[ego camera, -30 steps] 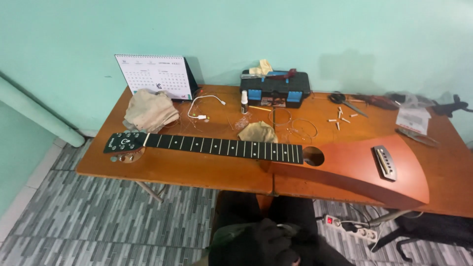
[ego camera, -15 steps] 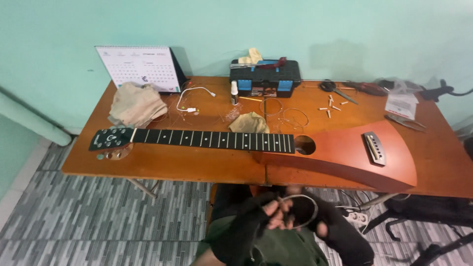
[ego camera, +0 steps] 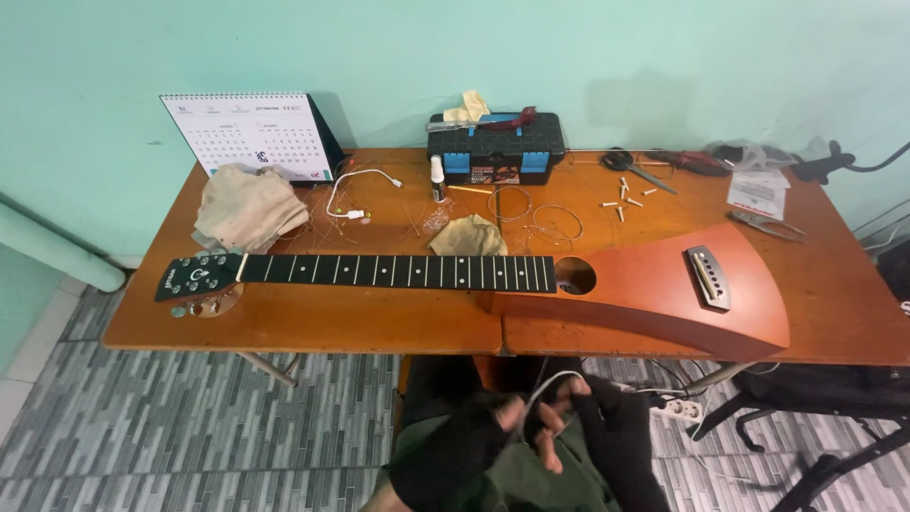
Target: Uncoiling and straightening new guitar strings on a workbench in preparation for restringing a guitar.
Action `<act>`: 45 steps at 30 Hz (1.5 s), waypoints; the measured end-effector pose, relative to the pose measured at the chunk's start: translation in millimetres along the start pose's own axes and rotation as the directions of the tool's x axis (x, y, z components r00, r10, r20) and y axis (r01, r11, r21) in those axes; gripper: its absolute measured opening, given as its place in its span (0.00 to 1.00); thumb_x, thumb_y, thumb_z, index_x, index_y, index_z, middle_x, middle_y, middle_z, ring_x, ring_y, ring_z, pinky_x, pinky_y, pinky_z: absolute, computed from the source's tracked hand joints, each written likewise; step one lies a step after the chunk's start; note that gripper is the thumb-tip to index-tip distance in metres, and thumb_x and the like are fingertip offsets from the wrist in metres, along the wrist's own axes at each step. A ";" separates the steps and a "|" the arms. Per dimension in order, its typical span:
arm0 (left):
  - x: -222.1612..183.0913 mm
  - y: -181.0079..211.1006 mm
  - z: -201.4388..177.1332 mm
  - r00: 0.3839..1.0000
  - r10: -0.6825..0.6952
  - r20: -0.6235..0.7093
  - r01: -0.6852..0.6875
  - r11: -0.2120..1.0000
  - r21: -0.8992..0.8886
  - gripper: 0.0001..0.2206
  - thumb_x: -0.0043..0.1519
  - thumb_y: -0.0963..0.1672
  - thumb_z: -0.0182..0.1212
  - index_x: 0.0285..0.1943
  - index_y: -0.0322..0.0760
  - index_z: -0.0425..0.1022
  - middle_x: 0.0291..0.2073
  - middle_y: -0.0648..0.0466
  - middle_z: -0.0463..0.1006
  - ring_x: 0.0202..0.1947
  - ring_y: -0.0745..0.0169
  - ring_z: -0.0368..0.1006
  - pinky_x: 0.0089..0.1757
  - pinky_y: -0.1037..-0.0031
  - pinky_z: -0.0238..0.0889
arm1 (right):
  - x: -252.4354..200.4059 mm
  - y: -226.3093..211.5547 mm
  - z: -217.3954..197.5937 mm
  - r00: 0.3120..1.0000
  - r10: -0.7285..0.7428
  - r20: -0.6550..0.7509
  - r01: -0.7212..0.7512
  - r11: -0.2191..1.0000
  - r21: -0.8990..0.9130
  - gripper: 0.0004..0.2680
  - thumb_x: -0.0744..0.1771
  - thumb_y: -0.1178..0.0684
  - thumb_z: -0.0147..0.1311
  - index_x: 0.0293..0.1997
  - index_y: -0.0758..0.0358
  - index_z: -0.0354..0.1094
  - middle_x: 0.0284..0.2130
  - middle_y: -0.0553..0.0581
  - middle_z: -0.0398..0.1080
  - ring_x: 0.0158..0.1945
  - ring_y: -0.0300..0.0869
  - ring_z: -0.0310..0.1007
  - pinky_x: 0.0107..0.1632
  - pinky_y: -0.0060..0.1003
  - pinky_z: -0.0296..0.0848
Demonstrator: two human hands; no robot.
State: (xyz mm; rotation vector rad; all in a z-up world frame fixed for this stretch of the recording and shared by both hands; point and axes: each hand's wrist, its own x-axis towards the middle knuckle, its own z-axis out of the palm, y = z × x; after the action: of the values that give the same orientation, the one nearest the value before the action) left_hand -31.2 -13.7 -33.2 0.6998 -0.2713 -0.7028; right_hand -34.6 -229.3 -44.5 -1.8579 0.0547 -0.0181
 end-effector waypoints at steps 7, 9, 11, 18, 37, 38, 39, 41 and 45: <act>8.9 -12.6 -26.8 0.998 -0.039 0.051 0.042 0.998 -0.050 0.23 0.75 0.53 0.35 0.61 0.32 0.69 0.26 0.56 0.68 0.24 0.68 0.61 0.48 0.69 0.62 | -11.1 -20.4 -4.7 0.998 0.027 -0.048 -0.020 0.990 0.142 0.11 0.64 0.48 0.58 0.40 0.66 0.80 0.30 0.58 0.84 0.34 0.41 0.80 0.40 0.38 0.77; 11.8 -4.2 -22.9 0.995 0.010 0.094 0.000 0.995 -0.104 0.28 0.75 0.54 0.35 0.63 0.25 0.69 0.28 0.51 0.71 0.24 0.68 0.60 0.41 0.71 0.60 | -11.1 -26.4 -6.8 0.998 -0.034 -0.060 0.036 0.999 0.035 0.15 0.64 0.43 0.57 0.49 0.60 0.77 0.40 0.53 0.85 0.43 0.37 0.82 0.48 0.36 0.79; 19.2 -16.9 -41.0 0.980 -0.117 0.158 0.165 0.928 -0.333 0.30 0.75 0.56 0.34 0.66 0.24 0.67 0.24 0.50 0.71 0.20 0.70 0.55 0.34 0.75 0.58 | -9.5 -18.6 -6.4 0.991 -0.084 -0.100 0.080 0.996 -0.036 0.15 0.64 0.52 0.60 0.58 0.56 0.71 0.35 0.50 0.80 0.39 0.36 0.78 0.47 0.34 0.73; 16.1 -7.8 -30.7 0.955 -0.185 0.233 0.258 0.907 -0.334 0.31 0.75 0.57 0.35 0.70 0.26 0.64 0.28 0.51 0.72 0.19 0.72 0.53 0.32 0.77 0.52 | -6.0 -20.3 -12.1 0.987 -0.144 -0.070 0.143 0.989 -0.024 0.14 0.63 0.52 0.62 0.54 0.57 0.74 0.46 0.54 0.83 0.48 0.38 0.83 0.51 0.37 0.78; 18.0 -14.4 -28.6 0.991 0.094 -0.097 -0.068 0.966 0.248 0.12 0.72 0.42 0.53 0.45 0.22 0.76 0.22 0.50 0.70 0.19 0.67 0.60 0.29 0.73 0.57 | -8.4 -28.0 -17.6 0.888 -0.399 -0.230 0.428 0.899 0.092 0.11 0.69 0.46 0.48 0.47 0.65 0.67 0.49 0.65 0.75 0.54 0.54 0.78 0.62 0.49 0.71; 17.4 -2.0 -12.2 0.976 0.164 -0.142 -0.077 0.875 0.479 0.14 0.71 0.43 0.54 0.43 0.23 0.78 0.18 0.52 0.67 0.18 0.68 0.58 0.26 0.75 0.55 | -10.3 -32.0 -18.9 0.790 -0.589 -0.169 0.521 0.791 -0.322 0.13 0.68 0.43 0.47 0.49 0.61 0.69 0.52 0.60 0.75 0.58 0.50 0.75 0.72 0.51 0.63; 16.4 1.3 -9.2 0.976 0.162 -0.142 -0.076 0.875 0.479 0.14 0.71 0.43 0.54 0.43 0.23 0.78 0.18 0.52 0.67 0.18 0.68 0.58 0.26 0.75 0.55 | -8.7 -32.6 -19.8 0.791 -0.588 -0.170 0.520 0.791 -0.322 0.13 0.68 0.43 0.47 0.49 0.61 0.69 0.52 0.60 0.75 0.58 0.50 0.75 0.72 0.51 0.63; 14.7 7.4 -3.0 0.976 0.181 -0.125 -0.059 0.765 0.641 0.12 0.71 0.44 0.55 0.42 0.30 0.81 0.19 0.55 0.70 0.19 0.71 0.61 0.27 0.77 0.55 | -6.0 -33.5 -21.9 0.668 -0.744 0.033 0.614 0.525 -0.589 0.07 0.66 0.53 0.57 0.47 0.47 0.75 0.48 0.54 0.75 0.52 0.51 0.74 0.60 0.51 0.68; 13.4 8.2 1.3 0.962 0.240 -0.131 -0.075 0.692 0.718 0.13 0.70 0.46 0.56 0.40 0.32 0.82 0.18 0.56 0.70 0.19 0.71 0.63 0.27 0.76 0.58 | -7.8 -16.7 -17.1 0.714 -0.679 0.170 0.697 0.670 -0.254 0.08 0.68 0.47 0.54 0.48 0.53 0.76 0.50 0.59 0.72 0.52 0.49 0.76 0.50 0.41 0.74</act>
State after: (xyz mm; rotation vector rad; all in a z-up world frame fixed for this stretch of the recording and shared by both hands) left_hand -17.8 -18.9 -26.7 1.4732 -0.4046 -0.3246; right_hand -42.6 -240.6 -23.4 -2.0813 -0.7444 -0.5117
